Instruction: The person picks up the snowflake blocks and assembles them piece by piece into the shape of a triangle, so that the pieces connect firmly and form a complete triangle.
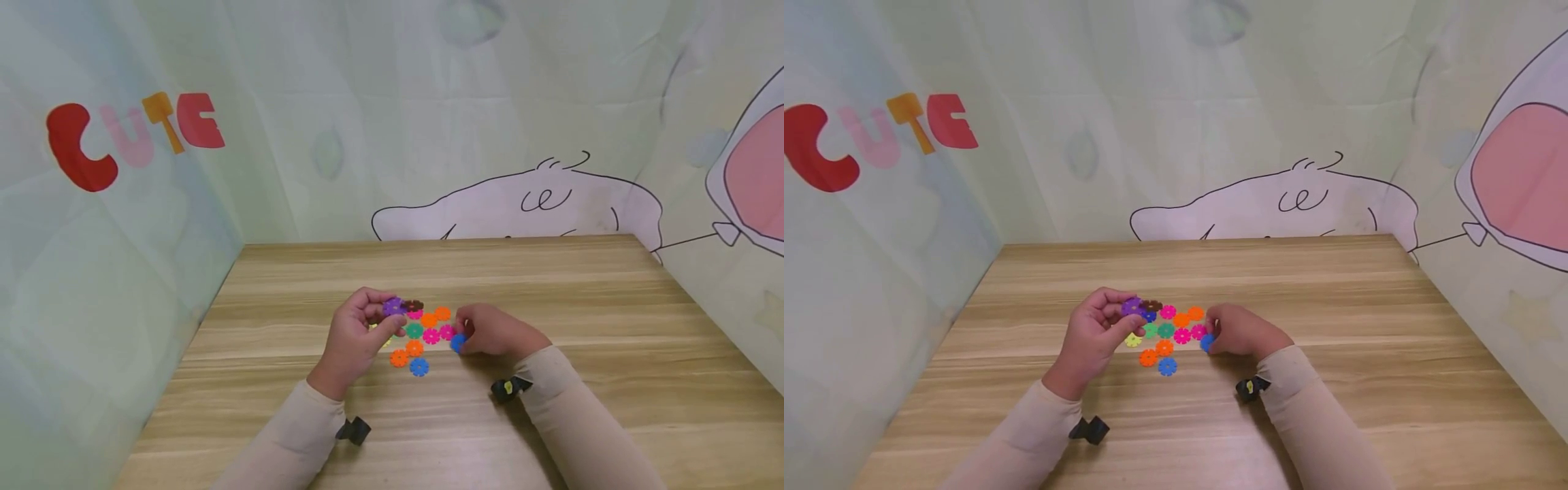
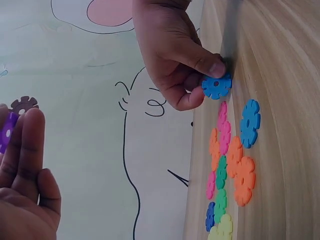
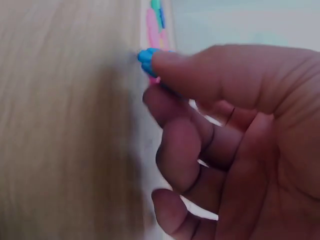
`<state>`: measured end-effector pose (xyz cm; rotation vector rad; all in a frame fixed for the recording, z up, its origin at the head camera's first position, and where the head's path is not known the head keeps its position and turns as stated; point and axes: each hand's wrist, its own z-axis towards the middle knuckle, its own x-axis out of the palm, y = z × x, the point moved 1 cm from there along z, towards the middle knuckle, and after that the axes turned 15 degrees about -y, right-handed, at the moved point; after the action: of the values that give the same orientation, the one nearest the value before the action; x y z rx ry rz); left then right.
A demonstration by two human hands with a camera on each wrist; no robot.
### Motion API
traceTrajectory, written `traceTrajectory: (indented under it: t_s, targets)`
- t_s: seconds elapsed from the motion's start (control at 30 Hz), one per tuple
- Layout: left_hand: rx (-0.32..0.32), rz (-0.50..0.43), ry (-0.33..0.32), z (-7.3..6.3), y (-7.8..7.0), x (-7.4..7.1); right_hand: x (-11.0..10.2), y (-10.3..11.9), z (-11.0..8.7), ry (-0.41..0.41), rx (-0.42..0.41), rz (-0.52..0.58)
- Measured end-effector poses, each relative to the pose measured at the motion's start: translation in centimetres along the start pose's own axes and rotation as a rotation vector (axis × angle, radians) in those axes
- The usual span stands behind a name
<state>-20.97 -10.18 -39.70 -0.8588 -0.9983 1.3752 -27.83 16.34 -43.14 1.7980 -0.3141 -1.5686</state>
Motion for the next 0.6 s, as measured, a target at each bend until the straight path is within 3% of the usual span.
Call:
traceTrajectory:
  t_s: [0.2,0.47,0.6]
  targets:
    - [-0.010,0.011,-0.012,0.1,-0.1,0.0,-1.1,1.1,-0.3,-0.012,0.010,0.184]
    - [-0.002,0.004,-0.016,0.1,0.0,0.0,-2.9,4.9,-2.0,-0.129,-0.112,0.527]
    - [0.001,0.005,-0.014,0.1,0.1,0.0,-3.1,6.1,-2.9,-0.150,-0.142,0.632]
